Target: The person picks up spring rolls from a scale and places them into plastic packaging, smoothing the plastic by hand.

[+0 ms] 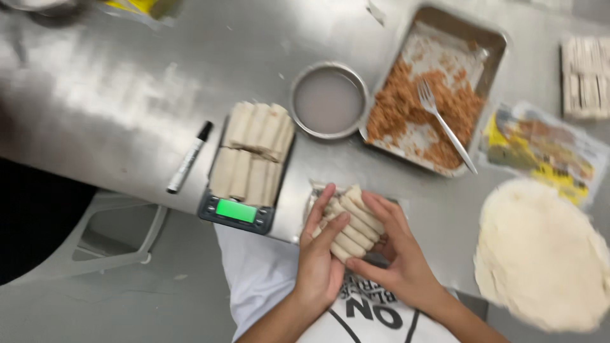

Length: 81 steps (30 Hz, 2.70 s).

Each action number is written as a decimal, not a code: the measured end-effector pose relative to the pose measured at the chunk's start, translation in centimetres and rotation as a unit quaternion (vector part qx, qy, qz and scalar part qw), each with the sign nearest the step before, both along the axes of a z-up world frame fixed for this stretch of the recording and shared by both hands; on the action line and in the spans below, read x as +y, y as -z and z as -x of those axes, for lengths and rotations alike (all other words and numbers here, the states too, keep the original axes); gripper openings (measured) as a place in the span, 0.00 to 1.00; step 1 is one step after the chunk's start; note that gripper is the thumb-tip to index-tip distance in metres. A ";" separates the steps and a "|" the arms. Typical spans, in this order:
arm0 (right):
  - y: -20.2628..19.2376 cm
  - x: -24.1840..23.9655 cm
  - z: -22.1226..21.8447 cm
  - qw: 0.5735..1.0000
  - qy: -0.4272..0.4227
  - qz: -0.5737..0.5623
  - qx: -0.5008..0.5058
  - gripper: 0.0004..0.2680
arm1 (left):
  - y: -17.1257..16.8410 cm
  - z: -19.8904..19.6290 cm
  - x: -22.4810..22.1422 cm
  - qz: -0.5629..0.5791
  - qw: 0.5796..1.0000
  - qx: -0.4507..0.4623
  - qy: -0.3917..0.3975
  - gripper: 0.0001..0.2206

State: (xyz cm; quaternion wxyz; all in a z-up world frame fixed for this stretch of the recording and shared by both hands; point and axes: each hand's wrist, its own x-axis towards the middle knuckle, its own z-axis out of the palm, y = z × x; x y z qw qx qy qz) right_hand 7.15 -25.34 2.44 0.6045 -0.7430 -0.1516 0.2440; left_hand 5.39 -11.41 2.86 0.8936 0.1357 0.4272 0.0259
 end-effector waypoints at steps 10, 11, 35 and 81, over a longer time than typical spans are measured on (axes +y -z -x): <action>0.2 -9.9 -0.4 0.903 0.325 -0.066 0.274 0.38 | 5.8 -1.0 -4.4 -0.632 0.700 -0.238 0.232 0.23; 0.4 -10.1 -0.3 0.913 0.361 0.002 0.190 0.37 | 6.8 -0.7 -5.2 -0.773 0.504 -0.224 0.314 0.26; 8.2 -11.1 4.4 0.985 0.126 0.066 -0.093 0.34 | 4.6 0.5 -4.0 -0.742 0.496 -0.373 0.255 0.09; 3.9 -16.2 -1.3 0.977 0.195 -0.032 0.081 0.33 | 3.7 -2.2 -2.3 -0.763 0.476 -0.313 0.306 0.04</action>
